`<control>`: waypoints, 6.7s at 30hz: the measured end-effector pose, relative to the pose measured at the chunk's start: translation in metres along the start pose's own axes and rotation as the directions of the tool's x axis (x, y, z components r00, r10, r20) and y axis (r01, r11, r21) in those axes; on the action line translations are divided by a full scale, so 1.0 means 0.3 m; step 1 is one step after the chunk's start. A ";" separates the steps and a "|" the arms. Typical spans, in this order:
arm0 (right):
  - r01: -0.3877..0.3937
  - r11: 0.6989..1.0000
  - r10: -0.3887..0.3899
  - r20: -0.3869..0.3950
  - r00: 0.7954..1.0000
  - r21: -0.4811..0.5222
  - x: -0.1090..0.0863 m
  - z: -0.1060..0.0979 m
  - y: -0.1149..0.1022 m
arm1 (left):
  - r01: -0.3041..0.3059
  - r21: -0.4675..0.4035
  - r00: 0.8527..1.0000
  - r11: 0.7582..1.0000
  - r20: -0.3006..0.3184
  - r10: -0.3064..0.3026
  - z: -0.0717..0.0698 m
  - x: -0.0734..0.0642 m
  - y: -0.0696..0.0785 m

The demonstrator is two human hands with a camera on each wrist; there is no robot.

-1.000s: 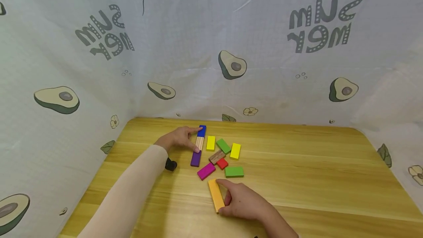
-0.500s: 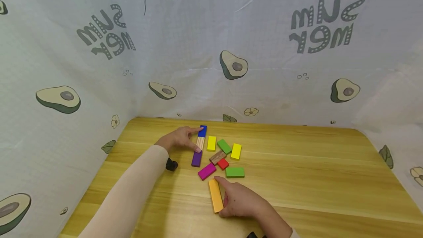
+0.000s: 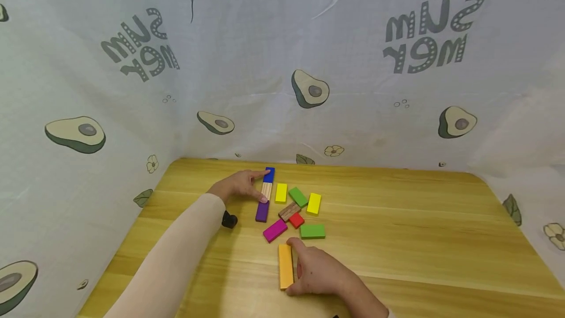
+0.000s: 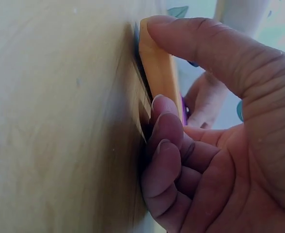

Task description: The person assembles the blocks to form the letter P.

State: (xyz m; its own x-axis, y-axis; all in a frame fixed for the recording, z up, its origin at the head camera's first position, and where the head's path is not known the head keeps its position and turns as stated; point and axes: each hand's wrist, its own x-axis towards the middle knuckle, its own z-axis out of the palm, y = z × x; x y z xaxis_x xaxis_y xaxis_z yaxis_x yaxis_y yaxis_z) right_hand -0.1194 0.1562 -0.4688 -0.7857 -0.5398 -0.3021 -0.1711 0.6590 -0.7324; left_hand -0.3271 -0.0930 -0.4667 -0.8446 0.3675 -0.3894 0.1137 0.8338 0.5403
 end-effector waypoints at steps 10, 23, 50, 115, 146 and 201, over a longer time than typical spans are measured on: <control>0.024 0.998 -0.030 -0.099 0.995 -0.060 0.031 0.005 -0.040 | 0.029 -0.006 0.999 1.000 0.043 -0.029 -0.014 0.020 0.004; 0.102 0.982 -0.142 -0.270 0.952 -0.159 0.170 0.031 -0.112 | 0.038 -0.010 0.999 0.999 0.030 -0.038 -0.017 0.009 0.003; 0.053 0.828 -0.233 -0.256 0.938 -0.558 0.249 0.075 -0.108 | 0.032 -0.007 0.999 0.999 0.024 -0.032 -0.011 0.016 -0.001; -0.366 0.906 0.220 -0.501 0.837 -0.214 0.156 0.024 -0.077 | 0.059 -0.008 0.998 0.998 0.035 -0.058 -0.018 0.016 0.001; -0.064 0.982 0.009 -0.297 0.955 -0.177 0.168 0.062 -0.124 | 0.069 -0.007 0.997 0.998 0.043 -0.068 -0.011 0.025 0.003; 0.020 0.992 -0.038 -0.142 0.989 -0.127 0.209 0.129 -0.142 | 0.073 -0.022 0.996 0.997 0.046 -0.072 -0.012 0.022 -0.001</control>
State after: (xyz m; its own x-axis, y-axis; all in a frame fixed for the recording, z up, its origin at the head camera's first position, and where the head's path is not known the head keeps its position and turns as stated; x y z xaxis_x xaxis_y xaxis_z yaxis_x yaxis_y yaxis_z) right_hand -0.1384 0.0741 -0.4799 -0.8552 -0.4847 -0.1838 -0.2611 0.7091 -0.6550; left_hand -0.3347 -0.0923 -0.4667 -0.8256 0.3253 -0.4611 0.0406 0.8493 0.5264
